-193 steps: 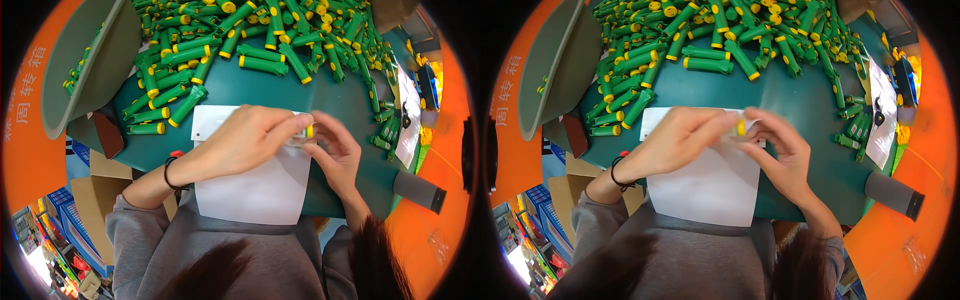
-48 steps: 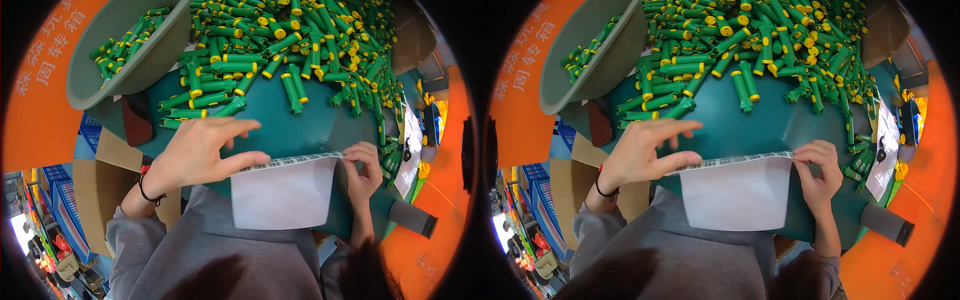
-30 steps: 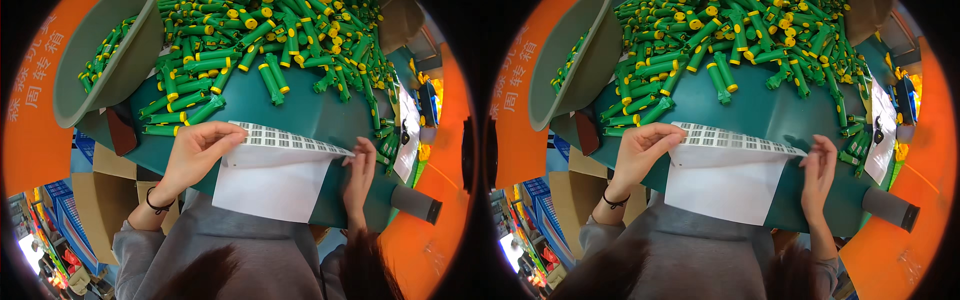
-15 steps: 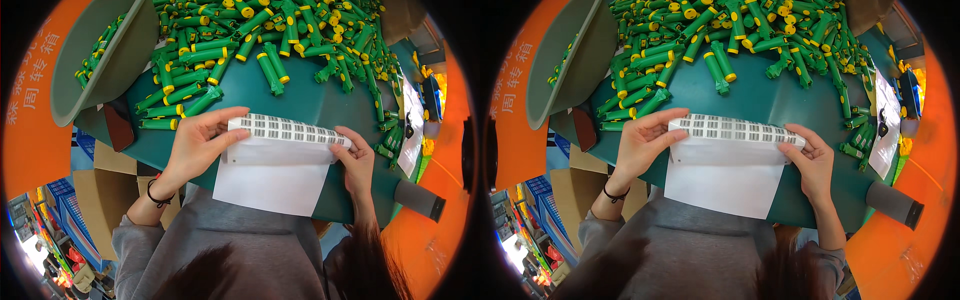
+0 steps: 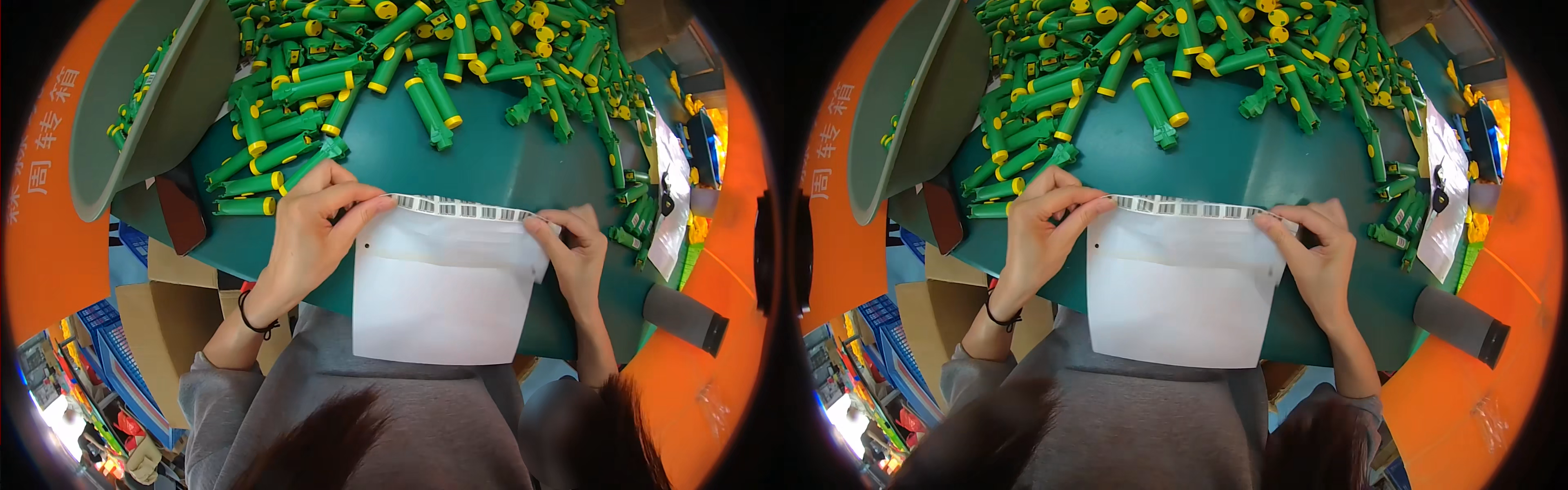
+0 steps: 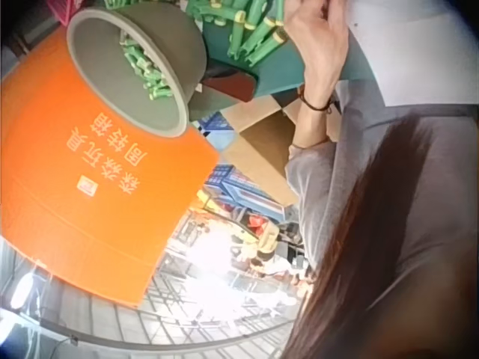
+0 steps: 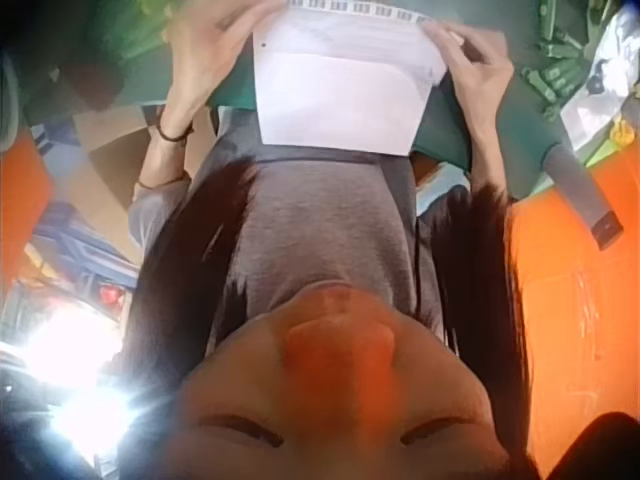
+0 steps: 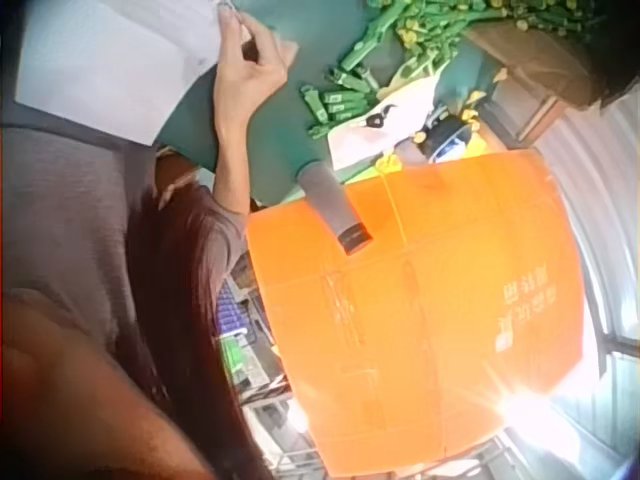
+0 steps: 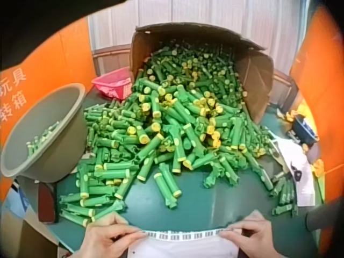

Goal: Applying labels to small cylindrical toy components at a factory workbench.

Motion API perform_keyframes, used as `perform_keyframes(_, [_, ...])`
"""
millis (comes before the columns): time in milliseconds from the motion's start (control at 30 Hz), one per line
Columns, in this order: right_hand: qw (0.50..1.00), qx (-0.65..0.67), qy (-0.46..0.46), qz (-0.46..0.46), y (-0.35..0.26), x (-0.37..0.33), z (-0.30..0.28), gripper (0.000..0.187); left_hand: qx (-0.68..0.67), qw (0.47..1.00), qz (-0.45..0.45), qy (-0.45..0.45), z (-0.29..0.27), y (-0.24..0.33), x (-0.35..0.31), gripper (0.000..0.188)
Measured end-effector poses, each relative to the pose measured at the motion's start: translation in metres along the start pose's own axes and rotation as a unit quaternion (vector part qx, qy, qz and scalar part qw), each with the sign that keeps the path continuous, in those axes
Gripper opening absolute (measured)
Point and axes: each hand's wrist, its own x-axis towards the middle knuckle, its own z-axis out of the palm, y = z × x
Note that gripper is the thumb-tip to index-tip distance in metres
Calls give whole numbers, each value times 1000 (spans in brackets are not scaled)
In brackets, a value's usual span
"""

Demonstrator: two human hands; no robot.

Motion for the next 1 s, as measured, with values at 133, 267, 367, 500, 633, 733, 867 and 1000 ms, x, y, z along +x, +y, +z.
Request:
perform_keyframes(133, [935, -287, 102, -183, -50, 19, 0, 28, 14, 998, 55, 25, 9, -2, -1, 12])
perform_keyframes(267, [963, -87, -29, -255, -57, 31, 25, 30, 32, 995, 87, 20, 8, -6, 4, 12])
perform_keyframes(367, [980, -44, -43, -188, -59, 34, 32, 20, 77, 987, 141, 18, 4, -8, 7, 15])
perform_keyframes(500, [981, -33, -36, -187, -52, 31, 38, 21, -4, 992, 124, -34, 15, -1, 7, 17])
perform_keyframes(633, [952, -158, 8, -263, -68, 34, 30, 21, -26, 992, 112, -46, 15, -13, 12, 15])
perform_keyframes(733, [944, -173, 19, -282, -82, 30, 40, 19, -58, 990, 121, -48, 16, -9, 12, 13])
perform_keyframes(867, [993, 70, -66, -64, -69, 34, 47, 15, -50, 992, 79, -80, 12, -10, 15, 13])
perform_keyframes(1000, [987, 82, -53, -129, -58, 32, 49, 14, -85, 991, 93, -54, 15, -15, 15, 13])
